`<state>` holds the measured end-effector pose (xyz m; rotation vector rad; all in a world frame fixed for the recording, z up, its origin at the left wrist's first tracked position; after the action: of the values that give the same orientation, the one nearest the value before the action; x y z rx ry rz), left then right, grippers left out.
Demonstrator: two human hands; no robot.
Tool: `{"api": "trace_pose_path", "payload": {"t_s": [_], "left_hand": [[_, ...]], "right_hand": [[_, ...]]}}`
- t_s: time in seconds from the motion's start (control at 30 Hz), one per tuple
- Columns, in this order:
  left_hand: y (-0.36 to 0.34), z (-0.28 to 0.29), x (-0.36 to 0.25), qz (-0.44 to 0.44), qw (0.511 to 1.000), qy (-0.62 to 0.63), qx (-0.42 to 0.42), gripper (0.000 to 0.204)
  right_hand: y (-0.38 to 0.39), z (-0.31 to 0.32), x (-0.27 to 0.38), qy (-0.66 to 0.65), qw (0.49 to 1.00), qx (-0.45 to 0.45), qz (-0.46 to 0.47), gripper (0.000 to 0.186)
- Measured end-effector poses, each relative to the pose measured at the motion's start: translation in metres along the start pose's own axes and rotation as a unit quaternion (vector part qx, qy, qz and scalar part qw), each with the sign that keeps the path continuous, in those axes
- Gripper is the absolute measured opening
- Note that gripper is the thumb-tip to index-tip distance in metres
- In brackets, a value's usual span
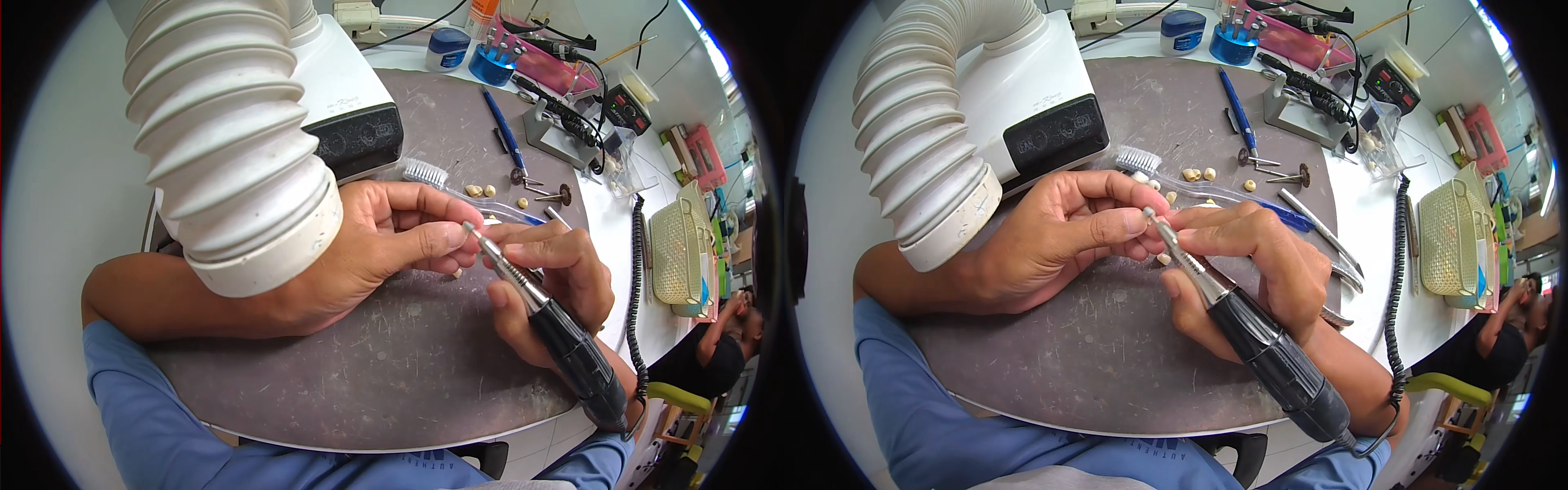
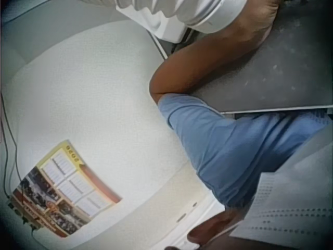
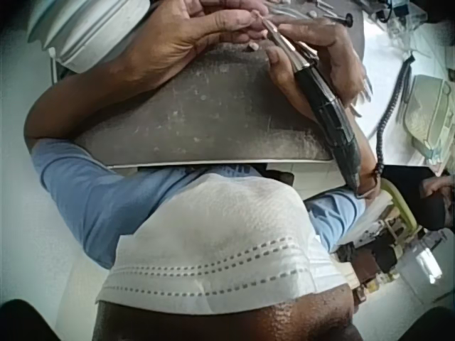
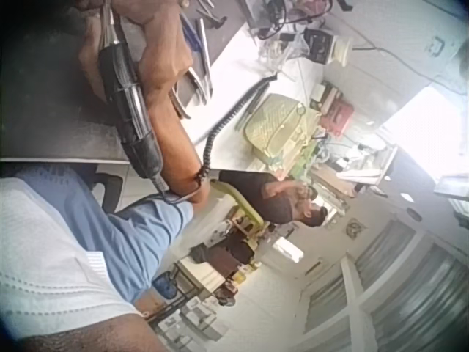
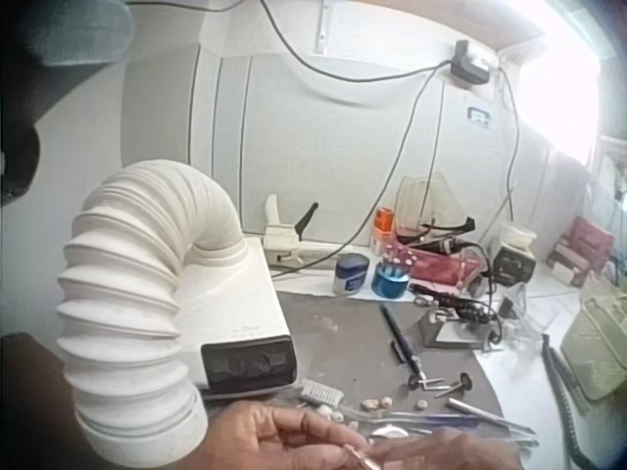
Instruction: The person compares two dental molds by hand and then uses a rotary tool to shape and refine small dental prosthetic pieces on a workbench.
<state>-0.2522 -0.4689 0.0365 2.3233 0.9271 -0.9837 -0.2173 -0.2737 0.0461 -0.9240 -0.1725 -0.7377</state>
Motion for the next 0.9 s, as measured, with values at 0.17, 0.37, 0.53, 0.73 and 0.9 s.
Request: {"api": "trace_pose_path", "payload": {"t_s": [0.17, 0.37, 0.53, 0.73, 0.9], "left_hand": [[0.0019, -0.0009, -0.0015, -0.006, 1.000, 0.026, -0.011, 0.026], [-0.0001, 0.0018, 0.0008, -0.002, 0.999, 0.034, -0.002, 0.023], [-0.0012, 0.0021, 0.0018, -0.006, 1.000, 0.025, -0.002, 0.021], [-0.0007, 0.0011, 0.0011, -0.008, 1.000, 0.018, 0.000, 0.021], [-0.0013, 0.0005, 0.0006, 0.001, 1.000, 0.016, 0.002, 0.022]], "right_hand": [[0.0024, -0.0003, -0.0001, -0.024, 0.997, -0.066, -0.020, 0.027], [0.0036, 0.0020, 0.0009, 0.006, 1.000, 0.019, -0.014, 0.029], [0.0020, 0.0020, 0.0021, 0.002, 0.999, 0.033, 0.002, 0.029], [0.0039, 0.0005, 0.0013, -0.010, 0.999, 0.020, -0.028, 0.026], [0.0029, 0.0021, 0.0027, -0.007, 0.999, 0.026, -0.017, 0.027]]}}
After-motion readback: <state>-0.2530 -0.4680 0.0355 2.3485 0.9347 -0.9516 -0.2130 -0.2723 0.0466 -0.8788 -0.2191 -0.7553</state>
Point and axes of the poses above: each hand's wrist, its own y-axis away from the middle knuckle, its own z-axis out of the back of the hand, x = y × z, the point moved 2 cm from there along -y, towards the middle knuckle, and after that the axes turned 12 degrees about y, right-handed, at the moved point
